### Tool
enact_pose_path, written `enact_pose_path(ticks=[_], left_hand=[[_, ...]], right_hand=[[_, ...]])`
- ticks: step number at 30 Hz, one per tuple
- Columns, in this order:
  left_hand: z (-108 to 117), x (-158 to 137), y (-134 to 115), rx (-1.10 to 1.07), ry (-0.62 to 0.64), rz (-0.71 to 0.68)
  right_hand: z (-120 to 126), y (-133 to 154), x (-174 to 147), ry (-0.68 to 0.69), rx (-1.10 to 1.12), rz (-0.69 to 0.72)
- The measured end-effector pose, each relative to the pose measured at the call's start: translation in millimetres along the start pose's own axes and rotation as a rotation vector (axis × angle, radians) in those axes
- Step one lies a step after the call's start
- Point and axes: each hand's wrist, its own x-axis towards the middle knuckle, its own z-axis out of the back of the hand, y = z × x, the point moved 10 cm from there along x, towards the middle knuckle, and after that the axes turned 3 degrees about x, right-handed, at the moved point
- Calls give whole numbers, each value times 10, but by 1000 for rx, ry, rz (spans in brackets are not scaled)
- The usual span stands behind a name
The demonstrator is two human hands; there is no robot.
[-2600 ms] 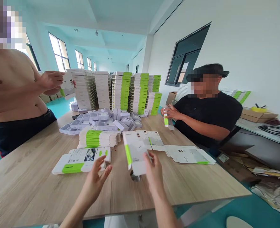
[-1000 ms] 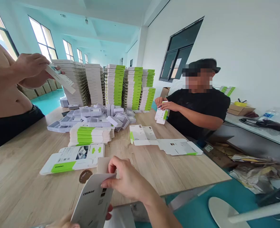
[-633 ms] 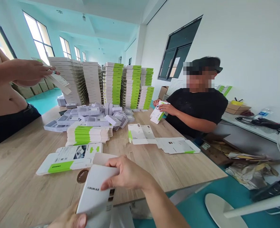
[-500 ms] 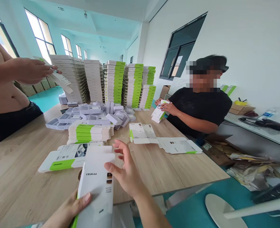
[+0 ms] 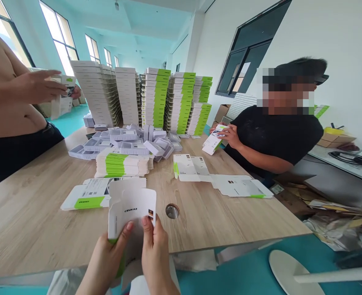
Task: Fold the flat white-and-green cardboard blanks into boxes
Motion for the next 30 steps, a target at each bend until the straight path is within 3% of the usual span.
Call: enact_pose_path(ticks=[3, 6, 13, 21, 30], left_hand=[[-76, -59, -150, -138, 88, -70], [-135, -85, -201, -196, 182, -132], [60, -57, 52, 109, -102, -162], [3, -36, -226, -250, 51, -241], [112, -41, -288, -261, 139, -298]], right_hand=[[120, 68, 112, -8, -8, -15], [297, 137, 140, -106, 31, -28], [237, 155, -32, -173, -18, -4], [36, 302, 53, 157, 152, 18], [120, 531, 18, 365, 90, 125]])
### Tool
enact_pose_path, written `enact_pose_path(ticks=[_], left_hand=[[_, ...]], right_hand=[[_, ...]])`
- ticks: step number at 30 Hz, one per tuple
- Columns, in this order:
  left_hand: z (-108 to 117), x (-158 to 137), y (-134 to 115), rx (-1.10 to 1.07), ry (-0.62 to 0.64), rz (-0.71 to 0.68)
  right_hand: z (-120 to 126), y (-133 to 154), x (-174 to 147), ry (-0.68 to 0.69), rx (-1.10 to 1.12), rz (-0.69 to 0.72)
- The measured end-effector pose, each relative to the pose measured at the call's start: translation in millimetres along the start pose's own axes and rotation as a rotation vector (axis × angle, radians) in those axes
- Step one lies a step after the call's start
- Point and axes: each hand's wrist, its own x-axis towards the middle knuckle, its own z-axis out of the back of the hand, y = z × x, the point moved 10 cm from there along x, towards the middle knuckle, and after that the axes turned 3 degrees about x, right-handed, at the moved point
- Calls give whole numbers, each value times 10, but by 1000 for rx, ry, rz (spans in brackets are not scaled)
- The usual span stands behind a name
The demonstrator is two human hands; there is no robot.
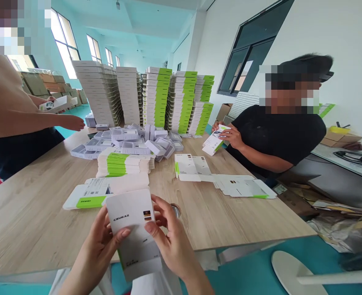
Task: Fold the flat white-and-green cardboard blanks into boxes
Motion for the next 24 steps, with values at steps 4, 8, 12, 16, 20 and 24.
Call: enact_pose_path(ticks=[4, 8, 12, 16, 20, 24], left_hand=[[-56, 74, -195, 157, 147, -144], [30, 107, -268, 165, -5, -324], [154, 102, -50, 81, -218, -378], [117, 180, 308, 102, -231, -240], [39, 180, 88, 139, -203, -346], [-124, 171, -358, 244, 3, -442]], right_hand=[[159, 204, 35, -38, -126, 148], [181, 272, 69, 19, -235, 241], [324, 180, 30, -182, -152, 390], [398, -194, -5, -374, -46, 375], [407, -452, 32, -437, 1, 315], [458, -414, 37, -430, 25, 294]])
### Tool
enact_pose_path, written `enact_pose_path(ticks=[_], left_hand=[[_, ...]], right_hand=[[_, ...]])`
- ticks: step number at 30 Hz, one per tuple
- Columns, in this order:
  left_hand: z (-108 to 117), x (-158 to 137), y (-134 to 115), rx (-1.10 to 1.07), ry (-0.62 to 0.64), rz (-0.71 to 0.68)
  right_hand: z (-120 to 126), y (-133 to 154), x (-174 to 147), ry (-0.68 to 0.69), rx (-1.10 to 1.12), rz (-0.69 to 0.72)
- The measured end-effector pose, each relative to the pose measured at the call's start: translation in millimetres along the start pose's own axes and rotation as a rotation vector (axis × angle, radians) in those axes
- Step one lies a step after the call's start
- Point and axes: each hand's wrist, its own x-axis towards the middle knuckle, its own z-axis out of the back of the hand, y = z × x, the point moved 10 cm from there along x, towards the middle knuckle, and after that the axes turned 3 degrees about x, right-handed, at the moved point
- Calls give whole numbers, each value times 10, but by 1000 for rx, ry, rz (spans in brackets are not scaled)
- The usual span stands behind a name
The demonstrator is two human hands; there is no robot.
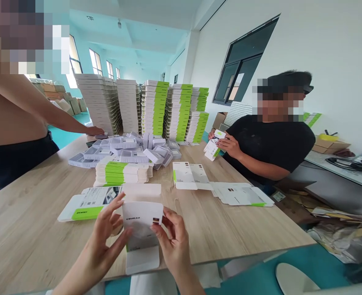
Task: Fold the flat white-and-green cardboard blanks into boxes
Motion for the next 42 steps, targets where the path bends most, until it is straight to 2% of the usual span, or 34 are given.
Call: enact_pose_path(ticks=[2, 5, 7, 9, 11, 13, 16, 18, 19, 21, 25, 29, 36, 38, 42], left_hand=[[6, 48, -59, -37, 74, 28], [54, 63, -42, -112, 90, 50], [57, 51, -13, -141, 95, 51], [33, 33, -2, -155, 112, 47], [19, 19, -17, -159, 115, 28], [22, 8, -56, -154, 103, -15], [36, -3, -117, -79, 88, -88], [42, -9, -161, -7, 82, -133], [46, -11, -188, 16, 79, -157], [49, -17, -246, 34, 71, -202], [36, -31, -329, 46, 61, -255], [6, -51, -406, 64, 58, -302], [-25, -69, -411, 102, 121, -370], [-12, -86, -317, 52, 119, -345], [113, -139, 65, -126, -77, -97]], right_hand=[[-26, 90, 51, 85, -4, -26], [-64, 397, 264, 197, -3, 5], [-40, 658, 553, 166, 55, 8], [-92, 879, 912, 145, 142, -64], [-389, 1015, 1210, 321, 119, -217], [-785, 1074, 1312, 636, -15, -372], [-1180, 1071, 1157, 1096, -274, -474], [-1275, 1048, 1012, 1275, -370, -496], [-1297, 1053, 956, 1319, -375, -501], [-1314, 1095, 882, 1349, -344, -497], [-1266, 1123, 848, 1309, -353, -518], [-1297, 1051, 722, 1394, -362, -593], [-1338, 835, 735, 1363, -947, -403], [-1345, 863, 706, 1335, -1037, -337], [-1316, 969, 623, 1285, -1125, -223]])
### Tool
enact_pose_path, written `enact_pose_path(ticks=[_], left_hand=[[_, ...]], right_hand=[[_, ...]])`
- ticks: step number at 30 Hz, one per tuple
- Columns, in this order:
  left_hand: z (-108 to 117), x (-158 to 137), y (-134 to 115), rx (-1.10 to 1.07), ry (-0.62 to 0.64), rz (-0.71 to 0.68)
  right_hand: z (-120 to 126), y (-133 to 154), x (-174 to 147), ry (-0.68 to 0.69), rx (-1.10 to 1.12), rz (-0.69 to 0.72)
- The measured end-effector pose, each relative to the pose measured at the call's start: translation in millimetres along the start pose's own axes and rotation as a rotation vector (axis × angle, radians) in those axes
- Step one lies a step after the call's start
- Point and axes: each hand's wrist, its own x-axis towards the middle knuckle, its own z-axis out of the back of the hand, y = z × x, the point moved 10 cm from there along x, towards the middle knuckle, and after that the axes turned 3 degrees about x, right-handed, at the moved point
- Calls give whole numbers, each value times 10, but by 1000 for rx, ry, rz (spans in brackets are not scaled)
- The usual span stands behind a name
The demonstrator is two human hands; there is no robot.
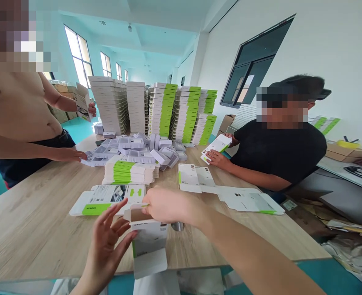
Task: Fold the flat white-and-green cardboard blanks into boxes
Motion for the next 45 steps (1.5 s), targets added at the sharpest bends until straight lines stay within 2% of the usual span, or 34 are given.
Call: enact_pose_path(ticks=[2, 7, 11, 17, 24, 27, 31, 33, 37, 40, 43, 45], left_hand=[[0, -50, 76, 19, -28, 30], [-32, 8, -96, 190, 53, -165], [-35, 138, -212, 260, 139, -220], [-82, 269, -257, 239, 187, -168], [-275, 315, -127, 317, 439, -64], [-285, 254, -87, 369, 470, -48], [-341, 168, -63, 417, 505, -54], [-402, 157, -73, 441, 564, -53], [-489, 211, -137, 514, 679, -53], [-476, 261, -210, 528, 669, -89], [-452, 263, -264, 504, 628, -139], [-460, 249, -280, 501, 621, -157]], right_hand=[[-11, 29, -58, -19, -78, 6], [-14, 81, -138, -38, -338, -20], [-11, 94, -158, -52, -374, -32], [-1, -45, -108, -128, -341, -61], [-117, 27, -30, -232, -422, 109], [-51, 16, -140, -320, -371, 21], [33, -259, -430, -426, -271, -373], [-1, -352, -556, -455, -225, -492], [-101, -373, -652, -611, -163, -475], [-217, -385, -718, -803, -86, -407], [-383, -435, -757, -923, 117, -283], [-481, -526, -762, -925, 328, -211]])
